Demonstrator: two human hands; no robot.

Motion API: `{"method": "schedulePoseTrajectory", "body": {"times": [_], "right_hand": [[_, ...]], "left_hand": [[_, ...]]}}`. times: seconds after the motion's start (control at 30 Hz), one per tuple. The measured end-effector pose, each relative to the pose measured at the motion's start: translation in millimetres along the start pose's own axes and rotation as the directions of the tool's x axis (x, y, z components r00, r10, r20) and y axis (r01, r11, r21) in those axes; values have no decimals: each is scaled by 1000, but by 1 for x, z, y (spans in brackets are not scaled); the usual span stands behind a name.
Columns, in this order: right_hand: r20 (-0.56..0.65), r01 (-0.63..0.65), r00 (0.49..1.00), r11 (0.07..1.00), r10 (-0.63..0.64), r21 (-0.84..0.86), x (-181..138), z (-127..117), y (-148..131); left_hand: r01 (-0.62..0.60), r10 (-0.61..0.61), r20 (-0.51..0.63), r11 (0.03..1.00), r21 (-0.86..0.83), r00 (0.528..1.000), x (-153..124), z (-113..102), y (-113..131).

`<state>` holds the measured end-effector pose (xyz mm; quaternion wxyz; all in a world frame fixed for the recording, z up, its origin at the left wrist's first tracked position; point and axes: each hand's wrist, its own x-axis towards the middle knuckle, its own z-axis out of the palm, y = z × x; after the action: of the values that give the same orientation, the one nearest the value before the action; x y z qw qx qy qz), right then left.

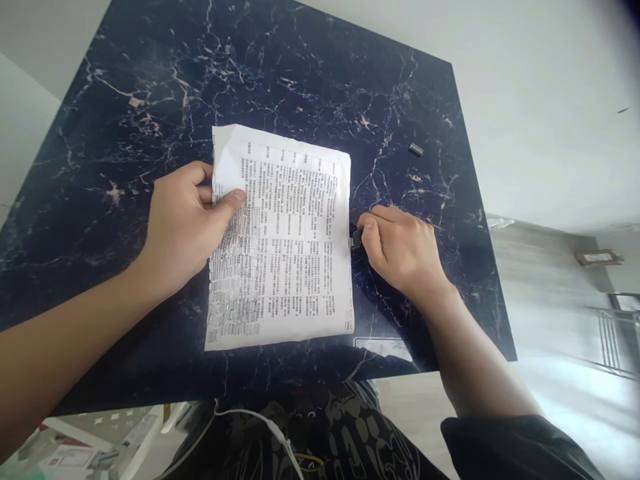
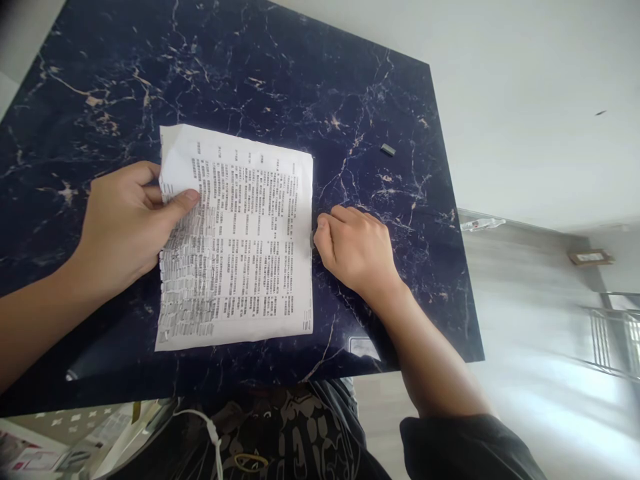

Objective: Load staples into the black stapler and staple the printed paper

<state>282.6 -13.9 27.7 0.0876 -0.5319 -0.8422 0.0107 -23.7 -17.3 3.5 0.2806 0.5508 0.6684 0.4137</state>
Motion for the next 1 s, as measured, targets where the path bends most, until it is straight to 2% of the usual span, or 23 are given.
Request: {"method": "schedulePoseTrajectory", "body": {"times": [0.23,0.4,0.57,0.63,0.7,0.8,0.93,1.0], "right_hand": [[-1,16,1000,998,-16,-60,-1,2,1],[10,81,997,975,-80,-206,-1,6,-4],[17,56,998,944,-53,-326,2,11,-14],[51,74,997,967,-63,-244,3,7,-8],[125,103,987,994,-98,-36,1,-3,5],[203,116,964,960,-170,256,-3,-19,28],[250,155,940,945,-230,289,-5,-27,47],[231,57,967,973,-110,223,-3,-26,50]], "left_hand": [[-6,5,10,1000,8,1000,0,0,-5],[-12,12,15,1000,14,1000,1,0,-6],[-4,4,11,1000,25,1000,2,0,-5],[-3,3,24,999,36,1000,3,0,-2],[-8,6,27,998,64,1000,5,0,1],[-38,37,7,991,126,999,7,1,3],[-114,120,-23,977,180,993,12,0,-1],[-140,144,-6,968,209,990,15,-1,-6]]}}
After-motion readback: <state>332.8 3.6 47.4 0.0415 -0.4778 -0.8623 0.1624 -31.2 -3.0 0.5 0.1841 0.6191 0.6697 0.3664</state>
